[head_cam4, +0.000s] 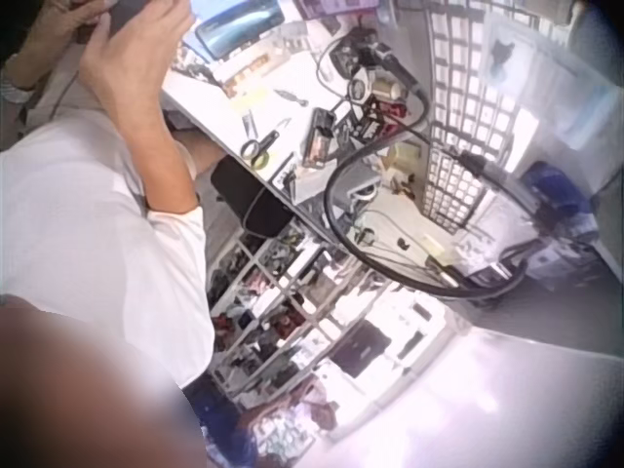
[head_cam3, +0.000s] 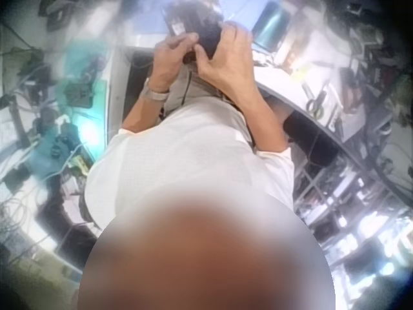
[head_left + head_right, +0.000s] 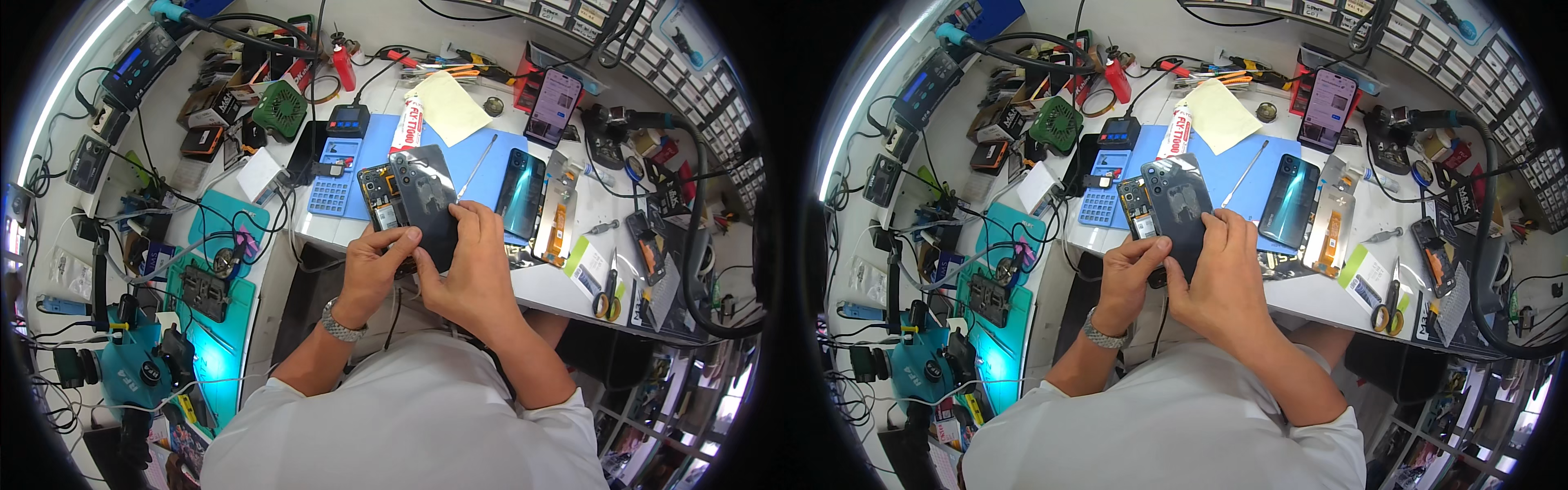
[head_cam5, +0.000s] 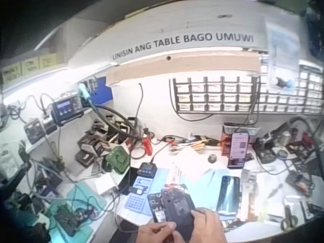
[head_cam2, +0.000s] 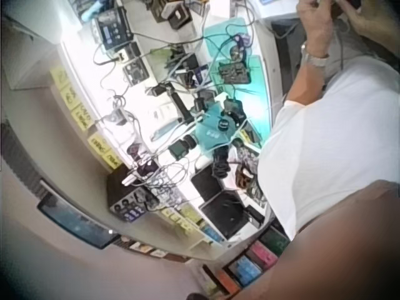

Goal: The person counts cash and hands it to a customer, then picks up a disassembled smartphone and uses a screwdriver to remove screws from the back panel. The person applies adhesive from a tube around the phone's internal frame and places the back cover onto the device.

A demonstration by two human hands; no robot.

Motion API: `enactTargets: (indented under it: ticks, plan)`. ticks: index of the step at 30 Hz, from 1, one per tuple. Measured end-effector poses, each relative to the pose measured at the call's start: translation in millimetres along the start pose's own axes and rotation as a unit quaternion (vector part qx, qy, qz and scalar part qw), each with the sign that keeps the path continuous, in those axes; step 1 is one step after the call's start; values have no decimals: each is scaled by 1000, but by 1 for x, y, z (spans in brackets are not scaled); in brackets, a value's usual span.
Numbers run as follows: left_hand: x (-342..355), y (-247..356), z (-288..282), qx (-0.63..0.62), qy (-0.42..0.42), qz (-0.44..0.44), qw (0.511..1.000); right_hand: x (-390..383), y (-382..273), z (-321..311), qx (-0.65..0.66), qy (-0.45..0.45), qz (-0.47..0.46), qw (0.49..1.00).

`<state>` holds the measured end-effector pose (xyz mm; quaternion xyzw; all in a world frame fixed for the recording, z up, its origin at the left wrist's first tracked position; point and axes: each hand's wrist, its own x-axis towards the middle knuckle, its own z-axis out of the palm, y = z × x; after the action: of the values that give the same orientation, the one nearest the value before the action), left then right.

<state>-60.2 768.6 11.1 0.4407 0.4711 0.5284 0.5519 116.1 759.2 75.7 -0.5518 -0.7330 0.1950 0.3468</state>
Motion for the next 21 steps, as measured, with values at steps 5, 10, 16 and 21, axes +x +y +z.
enactTargets:
  ticks: [5,10,16,21]
  plan:
    - [-1,-2,-5,15,-16,-48,999,1,4,3,14,5,5,1000]
    - [1,-6,8,-69,18,100,992,1,5,6,54,23,36,998]
    - [2,-1,2,-190,-10,80,979,-7,2,22,63,4,-14,998]
    - [0,1,1,-212,-33,45,976,-11,-3,36,58,0,-38,998]
